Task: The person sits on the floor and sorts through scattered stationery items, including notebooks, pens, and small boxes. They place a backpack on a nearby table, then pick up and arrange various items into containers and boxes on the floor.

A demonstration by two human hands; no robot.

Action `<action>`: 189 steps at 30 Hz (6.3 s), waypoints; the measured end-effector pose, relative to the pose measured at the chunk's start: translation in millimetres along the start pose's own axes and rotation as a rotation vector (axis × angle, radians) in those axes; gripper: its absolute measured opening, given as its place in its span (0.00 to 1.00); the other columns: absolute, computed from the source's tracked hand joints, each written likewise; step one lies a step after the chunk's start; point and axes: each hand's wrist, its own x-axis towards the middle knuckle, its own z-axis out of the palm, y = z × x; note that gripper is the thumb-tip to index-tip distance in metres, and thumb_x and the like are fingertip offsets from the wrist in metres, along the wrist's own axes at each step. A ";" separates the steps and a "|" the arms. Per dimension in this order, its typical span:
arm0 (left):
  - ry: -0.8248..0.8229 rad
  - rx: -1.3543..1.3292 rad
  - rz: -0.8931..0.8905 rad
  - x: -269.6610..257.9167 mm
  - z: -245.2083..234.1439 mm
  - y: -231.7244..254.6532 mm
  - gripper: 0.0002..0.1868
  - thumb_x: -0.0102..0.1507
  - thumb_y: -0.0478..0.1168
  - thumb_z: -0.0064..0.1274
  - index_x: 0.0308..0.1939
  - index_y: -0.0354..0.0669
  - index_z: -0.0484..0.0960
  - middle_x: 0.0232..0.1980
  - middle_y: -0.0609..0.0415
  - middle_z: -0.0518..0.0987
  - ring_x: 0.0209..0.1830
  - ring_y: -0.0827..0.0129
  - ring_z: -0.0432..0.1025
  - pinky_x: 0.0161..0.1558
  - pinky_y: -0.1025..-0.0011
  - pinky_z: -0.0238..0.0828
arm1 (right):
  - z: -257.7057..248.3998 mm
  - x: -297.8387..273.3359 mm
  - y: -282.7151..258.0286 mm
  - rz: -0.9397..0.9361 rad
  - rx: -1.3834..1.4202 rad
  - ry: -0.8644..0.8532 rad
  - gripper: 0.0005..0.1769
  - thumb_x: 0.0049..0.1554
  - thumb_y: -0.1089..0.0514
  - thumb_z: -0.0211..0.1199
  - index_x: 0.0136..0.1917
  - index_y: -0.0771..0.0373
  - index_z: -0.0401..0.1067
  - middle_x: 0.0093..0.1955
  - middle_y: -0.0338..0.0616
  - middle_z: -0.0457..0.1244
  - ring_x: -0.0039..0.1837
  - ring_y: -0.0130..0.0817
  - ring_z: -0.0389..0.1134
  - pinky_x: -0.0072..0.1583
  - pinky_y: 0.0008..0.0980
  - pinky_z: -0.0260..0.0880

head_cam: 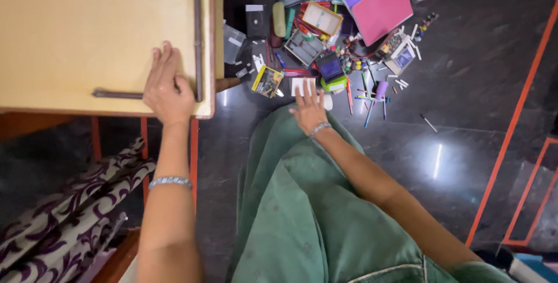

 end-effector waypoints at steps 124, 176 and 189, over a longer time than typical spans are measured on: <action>-0.681 -0.258 0.615 -341.9 960.0 78.4 0.15 0.65 0.49 0.47 0.51 0.54 0.84 0.56 0.51 0.80 0.60 0.51 0.71 0.59 0.44 0.64 | 541.0 35.5 691.9 0.172 -0.120 0.337 0.41 0.60 0.38 0.56 0.75 0.71 0.60 0.77 0.69 0.52 0.81 0.69 0.44 0.79 0.68 0.34; 0.004 0.495 -0.035 -407.2 793.8 1.1 0.32 0.54 0.43 0.63 0.62 0.45 0.73 0.70 0.50 0.67 0.72 0.54 0.58 0.70 0.43 0.54 | 512.7 63.6 730.5 -0.241 0.155 0.727 0.38 0.60 0.57 0.59 0.77 0.78 0.53 0.75 0.71 0.53 0.76 0.66 0.52 0.75 0.59 0.50; 0.239 -0.250 -0.656 -425.8 769.7 -47.8 0.61 0.46 0.53 0.78 0.71 0.32 0.53 0.66 0.32 0.63 0.68 0.41 0.56 0.70 0.49 0.53 | 405.8 117.8 573.5 -0.354 0.330 1.194 0.31 0.60 0.66 0.57 0.76 0.73 0.61 0.75 0.62 0.52 0.80 0.59 0.50 0.78 0.57 0.46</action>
